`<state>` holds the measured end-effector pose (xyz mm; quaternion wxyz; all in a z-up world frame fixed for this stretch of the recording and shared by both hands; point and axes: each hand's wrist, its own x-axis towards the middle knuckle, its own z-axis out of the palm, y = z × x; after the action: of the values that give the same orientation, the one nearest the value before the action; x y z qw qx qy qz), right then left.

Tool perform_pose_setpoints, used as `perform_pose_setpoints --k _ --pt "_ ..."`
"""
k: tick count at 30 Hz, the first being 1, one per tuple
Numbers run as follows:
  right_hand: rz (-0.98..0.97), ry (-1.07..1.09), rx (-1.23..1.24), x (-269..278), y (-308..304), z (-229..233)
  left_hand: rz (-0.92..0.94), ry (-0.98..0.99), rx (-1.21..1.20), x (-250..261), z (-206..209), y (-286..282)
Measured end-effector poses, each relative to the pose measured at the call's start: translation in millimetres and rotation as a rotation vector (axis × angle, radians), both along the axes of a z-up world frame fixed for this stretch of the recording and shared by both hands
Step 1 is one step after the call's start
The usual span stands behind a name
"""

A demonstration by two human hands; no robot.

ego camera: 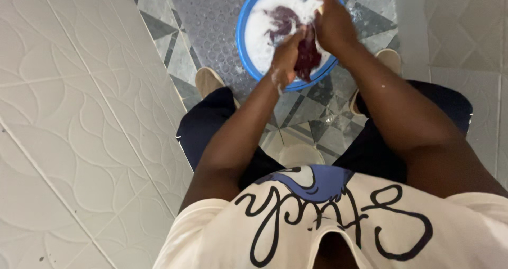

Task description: The person hand-washes multiple pieces of clothing in a blue bucket filled with soapy water. They scrub, rinse, and wring out a pink garment, a white garment, and a maroon garment sequentially, using both hands to agitate the fabric in the suds.

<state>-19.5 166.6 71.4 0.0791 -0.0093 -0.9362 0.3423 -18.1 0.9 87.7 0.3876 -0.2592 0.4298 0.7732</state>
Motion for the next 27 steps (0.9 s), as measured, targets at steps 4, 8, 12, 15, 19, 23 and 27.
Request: perform_pose_setpoints --k 4,8,12,15,19,23,27 --pt "0.262 -0.129 0.082 -3 11 59 0.035 0.141 -0.071 -24 21 -28" --pt "0.199 -0.434 -0.153 -6 -6 91 0.022 0.252 -0.155 -30 29 -45" --pt "0.101 -0.56 -0.487 -15 -13 98 -0.031 0.352 -0.171 -32 29 -45" --pt "0.045 -0.559 -0.355 -17 -11 92 0.026 0.358 -0.078 -40 32 -41" --pt "-0.086 -0.62 -0.534 -16 7 63 0.05 0.458 -0.251 -53 48 -48" --pt "-0.121 -0.575 -0.664 -14 34 24 0.037 0.607 -0.386 -72 81 -74" --pt "-0.119 -0.604 -0.666 -13 26 2 -0.03 0.85 -0.393 -77 100 -93"
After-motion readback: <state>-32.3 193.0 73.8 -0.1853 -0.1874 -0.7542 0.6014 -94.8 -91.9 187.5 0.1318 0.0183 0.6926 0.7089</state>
